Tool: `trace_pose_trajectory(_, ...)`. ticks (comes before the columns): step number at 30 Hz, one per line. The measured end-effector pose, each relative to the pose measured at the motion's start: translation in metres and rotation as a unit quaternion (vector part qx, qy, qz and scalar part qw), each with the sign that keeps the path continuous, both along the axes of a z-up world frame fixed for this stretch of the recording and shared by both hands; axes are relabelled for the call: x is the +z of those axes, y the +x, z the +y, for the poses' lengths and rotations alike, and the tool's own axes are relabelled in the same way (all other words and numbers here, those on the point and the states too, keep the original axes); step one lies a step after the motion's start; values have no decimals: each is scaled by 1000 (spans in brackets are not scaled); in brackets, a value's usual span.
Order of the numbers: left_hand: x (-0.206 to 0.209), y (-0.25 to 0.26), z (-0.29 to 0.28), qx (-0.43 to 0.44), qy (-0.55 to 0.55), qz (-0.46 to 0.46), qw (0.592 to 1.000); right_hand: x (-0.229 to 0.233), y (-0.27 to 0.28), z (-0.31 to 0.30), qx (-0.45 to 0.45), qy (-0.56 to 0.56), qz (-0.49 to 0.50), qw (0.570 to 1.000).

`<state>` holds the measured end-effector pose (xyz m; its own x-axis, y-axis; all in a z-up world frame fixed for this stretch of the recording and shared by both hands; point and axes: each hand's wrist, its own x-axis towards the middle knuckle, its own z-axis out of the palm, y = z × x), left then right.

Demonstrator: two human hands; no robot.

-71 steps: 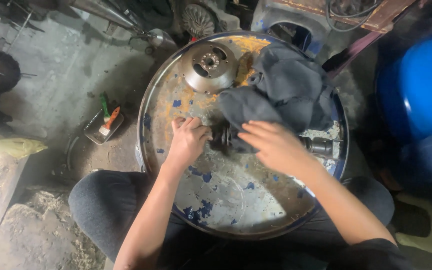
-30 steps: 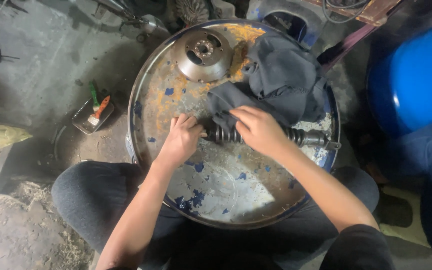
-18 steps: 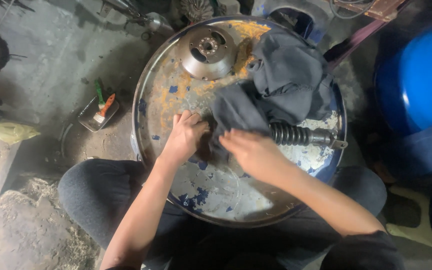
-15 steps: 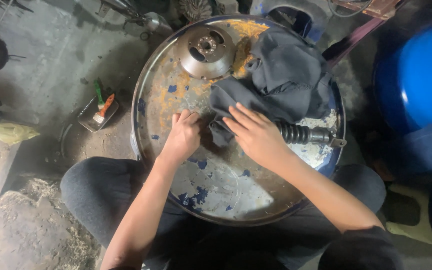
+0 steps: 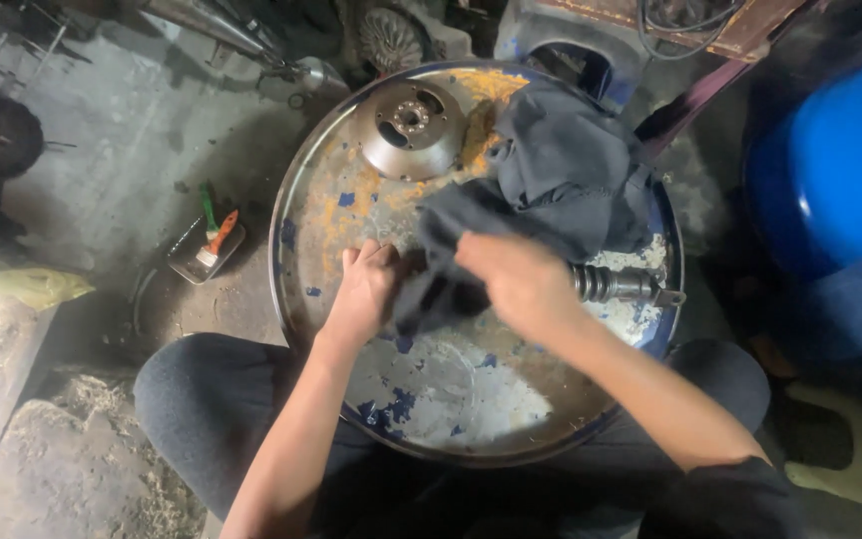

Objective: Cleaning a motorcycle shock absorber by wiping it with a cloth on a barrel workspace.

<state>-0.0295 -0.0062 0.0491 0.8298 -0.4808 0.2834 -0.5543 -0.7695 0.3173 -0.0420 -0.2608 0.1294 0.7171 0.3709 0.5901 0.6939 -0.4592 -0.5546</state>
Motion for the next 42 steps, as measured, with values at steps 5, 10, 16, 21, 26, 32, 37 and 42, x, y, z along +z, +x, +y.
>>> trace_pose_trajectory(5,-47,7,4,4,-24,-37,999,23,78,-71,-195,-110,-97,970)
trace_pose_trajectory(10,-15,3,-2,-9,-50,-25,998,62,74,-51,-233,-147,-175,945)
trace_pose_trajectory(16,-51,12,5,-8,-8,-50,999,19,18,10,69,-264,-10,962)
trace_pose_trajectory(21,-39,10,1,-8,-39,-65,997,2,4,15,53,-373,74,924)
trace_pose_trajectory(26,-39,9,2,7,-22,-57,998,-63,8,14,-2,-329,-51,943)
trace_pose_trajectory(32,-34,7,4,14,-7,-38,999,-76,15,2,34,-308,-13,951)
trace_pose_trajectory(37,-33,8,3,10,-4,-30,999,-33,7,12,43,-339,43,939)
trace_pose_trajectory(42,-34,9,2,17,-14,-34,999,-52,10,4,27,-319,35,947)
